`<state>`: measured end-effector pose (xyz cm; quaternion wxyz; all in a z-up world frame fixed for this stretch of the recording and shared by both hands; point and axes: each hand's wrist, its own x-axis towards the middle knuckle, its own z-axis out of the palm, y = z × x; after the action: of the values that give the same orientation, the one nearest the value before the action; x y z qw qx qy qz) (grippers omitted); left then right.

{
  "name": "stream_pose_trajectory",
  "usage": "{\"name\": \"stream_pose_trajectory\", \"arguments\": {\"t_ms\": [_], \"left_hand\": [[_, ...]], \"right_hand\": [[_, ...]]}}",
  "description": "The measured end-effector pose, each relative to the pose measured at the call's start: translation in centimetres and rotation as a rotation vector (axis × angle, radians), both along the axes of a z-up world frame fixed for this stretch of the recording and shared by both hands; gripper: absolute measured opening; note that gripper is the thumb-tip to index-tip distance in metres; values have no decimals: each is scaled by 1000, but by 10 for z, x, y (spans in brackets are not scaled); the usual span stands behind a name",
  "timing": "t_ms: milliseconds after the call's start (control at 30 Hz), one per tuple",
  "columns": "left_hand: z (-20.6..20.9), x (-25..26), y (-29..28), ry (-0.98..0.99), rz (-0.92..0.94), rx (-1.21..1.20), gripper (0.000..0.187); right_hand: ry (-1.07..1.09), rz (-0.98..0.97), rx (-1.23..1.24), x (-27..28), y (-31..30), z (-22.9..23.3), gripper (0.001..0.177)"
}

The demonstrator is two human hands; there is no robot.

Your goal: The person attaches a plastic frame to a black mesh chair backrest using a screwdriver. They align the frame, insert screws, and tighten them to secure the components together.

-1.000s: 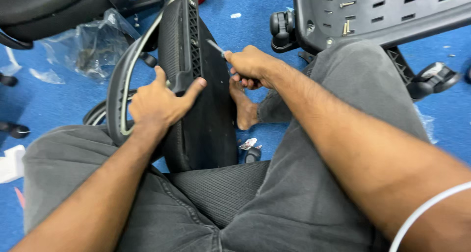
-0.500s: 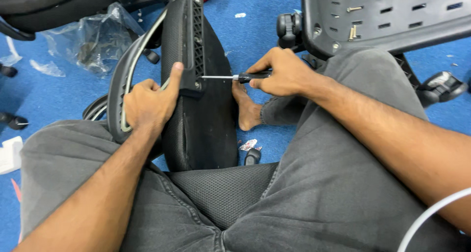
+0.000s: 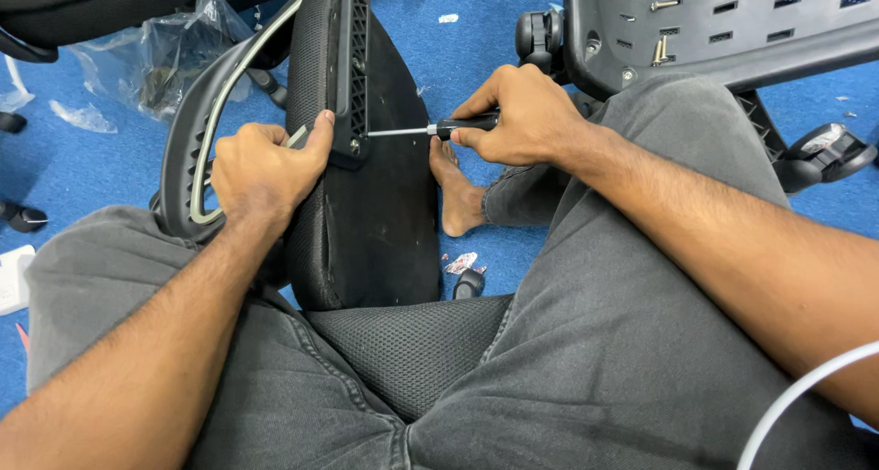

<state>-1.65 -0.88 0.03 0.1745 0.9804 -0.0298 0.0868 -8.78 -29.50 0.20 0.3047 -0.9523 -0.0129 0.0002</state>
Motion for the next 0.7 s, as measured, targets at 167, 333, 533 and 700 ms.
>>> {"name": "stream_pose_trajectory", "arguments": {"t_ms": [167,333,533,700], "left_hand": [[2,-3,-3,1,-13,2,69],[2,-2,-4,25,-5,6,68],[1,-2,-4,25,-4,6,69],[3,-2,-5,41,-16,13,68]], "right_hand": [[-49,67,-5,3,0,-7,29],[-24,74,24,4,-1,-7,29],[-30,83,18,5,-2,-8,30],[-10,112,45,5,-2,-11,30]]}}
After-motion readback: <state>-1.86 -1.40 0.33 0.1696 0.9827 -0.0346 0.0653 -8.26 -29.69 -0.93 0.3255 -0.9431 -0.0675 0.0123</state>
